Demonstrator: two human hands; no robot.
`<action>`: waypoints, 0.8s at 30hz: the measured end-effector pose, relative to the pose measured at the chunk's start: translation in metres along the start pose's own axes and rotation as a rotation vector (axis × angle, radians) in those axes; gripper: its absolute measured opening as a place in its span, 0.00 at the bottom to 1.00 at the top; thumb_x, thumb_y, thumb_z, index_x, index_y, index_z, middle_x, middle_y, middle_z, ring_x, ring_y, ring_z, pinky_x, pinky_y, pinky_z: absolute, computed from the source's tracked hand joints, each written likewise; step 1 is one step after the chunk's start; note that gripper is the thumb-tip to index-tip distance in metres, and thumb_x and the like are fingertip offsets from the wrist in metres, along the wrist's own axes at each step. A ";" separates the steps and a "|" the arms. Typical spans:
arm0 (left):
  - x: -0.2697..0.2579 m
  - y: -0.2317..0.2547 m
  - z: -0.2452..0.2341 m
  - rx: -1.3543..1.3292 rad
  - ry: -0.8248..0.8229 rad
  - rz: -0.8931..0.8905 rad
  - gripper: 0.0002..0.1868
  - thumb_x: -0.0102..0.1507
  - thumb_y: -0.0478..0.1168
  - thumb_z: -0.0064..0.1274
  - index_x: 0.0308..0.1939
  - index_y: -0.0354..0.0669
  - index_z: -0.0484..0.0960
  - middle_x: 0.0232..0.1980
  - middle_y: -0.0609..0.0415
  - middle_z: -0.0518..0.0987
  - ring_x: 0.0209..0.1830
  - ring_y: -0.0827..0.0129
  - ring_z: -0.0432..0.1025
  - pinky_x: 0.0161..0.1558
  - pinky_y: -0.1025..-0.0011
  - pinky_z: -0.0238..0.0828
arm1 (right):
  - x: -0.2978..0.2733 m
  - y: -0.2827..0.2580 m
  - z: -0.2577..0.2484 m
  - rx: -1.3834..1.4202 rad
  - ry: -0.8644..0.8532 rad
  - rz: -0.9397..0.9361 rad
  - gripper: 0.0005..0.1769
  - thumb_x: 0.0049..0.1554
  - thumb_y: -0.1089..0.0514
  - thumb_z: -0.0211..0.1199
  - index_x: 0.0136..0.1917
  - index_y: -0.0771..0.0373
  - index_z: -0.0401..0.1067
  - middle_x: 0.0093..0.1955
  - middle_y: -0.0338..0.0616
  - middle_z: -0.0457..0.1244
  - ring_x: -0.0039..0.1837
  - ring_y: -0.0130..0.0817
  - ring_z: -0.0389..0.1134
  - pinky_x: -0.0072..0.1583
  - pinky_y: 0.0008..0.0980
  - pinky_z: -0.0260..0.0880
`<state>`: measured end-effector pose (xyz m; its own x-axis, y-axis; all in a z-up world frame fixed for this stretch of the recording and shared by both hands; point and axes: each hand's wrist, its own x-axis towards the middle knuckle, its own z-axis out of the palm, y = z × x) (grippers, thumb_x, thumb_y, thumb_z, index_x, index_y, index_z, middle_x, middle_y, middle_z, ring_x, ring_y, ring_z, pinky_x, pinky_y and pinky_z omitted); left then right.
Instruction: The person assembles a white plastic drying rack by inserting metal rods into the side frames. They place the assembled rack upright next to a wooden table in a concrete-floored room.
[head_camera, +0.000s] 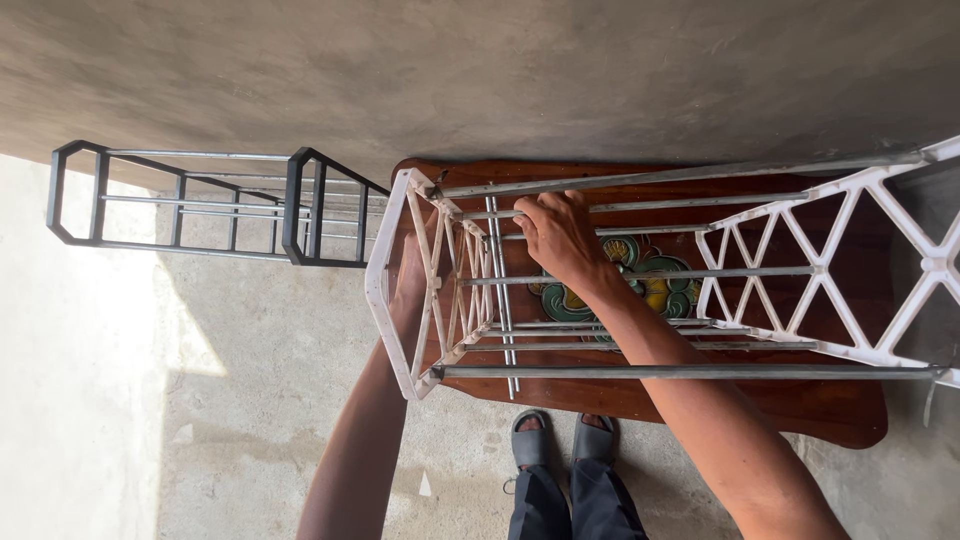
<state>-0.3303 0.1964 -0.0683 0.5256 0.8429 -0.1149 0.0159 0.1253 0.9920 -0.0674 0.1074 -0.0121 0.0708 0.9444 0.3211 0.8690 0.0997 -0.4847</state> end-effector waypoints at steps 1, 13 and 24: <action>-0.001 -0.017 -0.007 0.011 0.026 -0.009 0.30 0.75 0.61 0.32 0.41 0.36 0.72 0.21 0.65 0.63 0.16 0.82 0.56 0.15 0.78 0.56 | 0.000 -0.001 0.000 0.008 -0.001 0.007 0.04 0.60 0.59 0.66 0.46 0.62 0.77 0.33 0.41 0.64 0.36 0.35 0.61 0.53 0.45 0.59; -0.004 -0.019 -0.002 0.285 0.075 0.067 0.23 0.74 0.50 0.37 0.29 0.41 0.68 0.21 0.59 0.64 0.17 0.73 0.54 0.17 0.72 0.52 | 0.000 -0.004 -0.001 0.117 -0.010 0.058 0.05 0.60 0.58 0.68 0.48 0.60 0.80 0.33 0.42 0.67 0.35 0.37 0.65 0.51 0.46 0.61; 0.006 0.006 0.001 0.450 -0.042 0.059 0.20 0.75 0.46 0.42 0.34 0.37 0.74 0.21 0.57 0.66 0.16 0.72 0.57 0.20 0.69 0.54 | 0.003 -0.004 -0.011 0.213 -0.081 0.082 0.07 0.61 0.59 0.67 0.50 0.65 0.80 0.35 0.46 0.69 0.35 0.35 0.69 0.44 0.45 0.71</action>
<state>-0.3266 0.2014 -0.0633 0.5710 0.8184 -0.0646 0.3482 -0.1701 0.9219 -0.0651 0.1063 0.0000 0.0898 0.9732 0.2117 0.7386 0.0775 -0.6697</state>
